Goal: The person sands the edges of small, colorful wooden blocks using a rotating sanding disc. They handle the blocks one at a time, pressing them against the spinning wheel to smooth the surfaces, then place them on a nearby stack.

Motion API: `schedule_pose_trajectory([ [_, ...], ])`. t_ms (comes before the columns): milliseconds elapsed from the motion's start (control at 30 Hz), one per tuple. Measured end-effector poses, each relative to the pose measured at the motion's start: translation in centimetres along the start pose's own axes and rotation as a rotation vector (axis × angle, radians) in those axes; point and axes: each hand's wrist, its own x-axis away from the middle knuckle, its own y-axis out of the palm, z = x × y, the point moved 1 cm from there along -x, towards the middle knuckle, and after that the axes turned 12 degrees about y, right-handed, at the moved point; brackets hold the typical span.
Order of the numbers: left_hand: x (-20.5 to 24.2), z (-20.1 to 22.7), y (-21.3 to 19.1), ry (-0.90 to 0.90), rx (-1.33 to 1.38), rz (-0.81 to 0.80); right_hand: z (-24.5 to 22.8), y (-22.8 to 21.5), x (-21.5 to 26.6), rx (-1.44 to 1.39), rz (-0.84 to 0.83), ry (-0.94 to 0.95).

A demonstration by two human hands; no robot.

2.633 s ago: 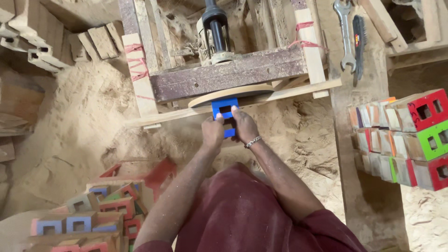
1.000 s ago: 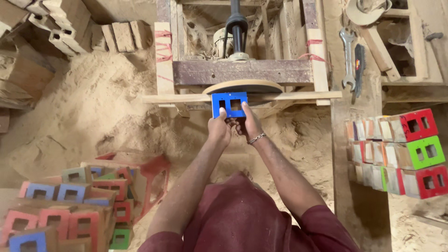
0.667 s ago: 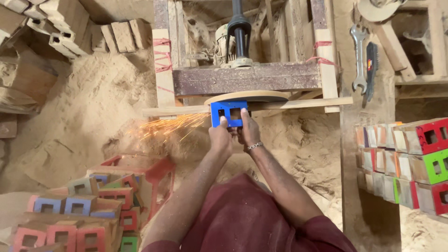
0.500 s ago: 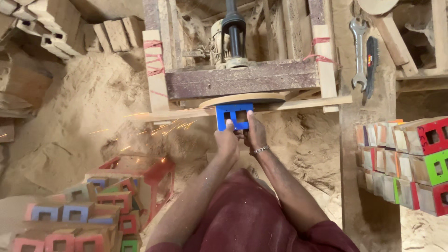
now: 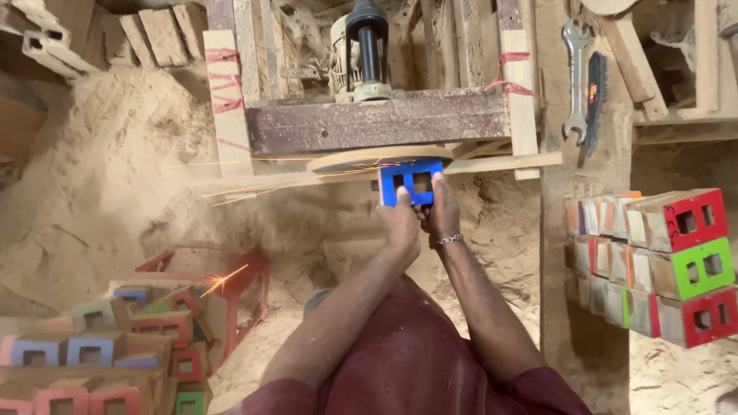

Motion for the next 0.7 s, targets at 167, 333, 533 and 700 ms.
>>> schedule_pose_trajectory([
  [167,1.0,-2.5,2.1,-0.019,-0.008,-0.043,0.0,-3.7,-1.0,0.039,0.100,0.075],
  [333,1.7,-5.4,3.8,-0.061,0.144,-0.243,-1.3,-7.8,-1.1,0.174,0.184,-0.026],
  [533,5.1,-3.2,-6.7,0.173,-0.590,-0.500,-3.0,-11.7,8.0,0.731,0.075,-0.471],
  [700,7.8,0.6,-13.2,0.277,-0.535,-0.985,-1.1,-9.9,12.5,1.030,-0.178,-0.567],
])
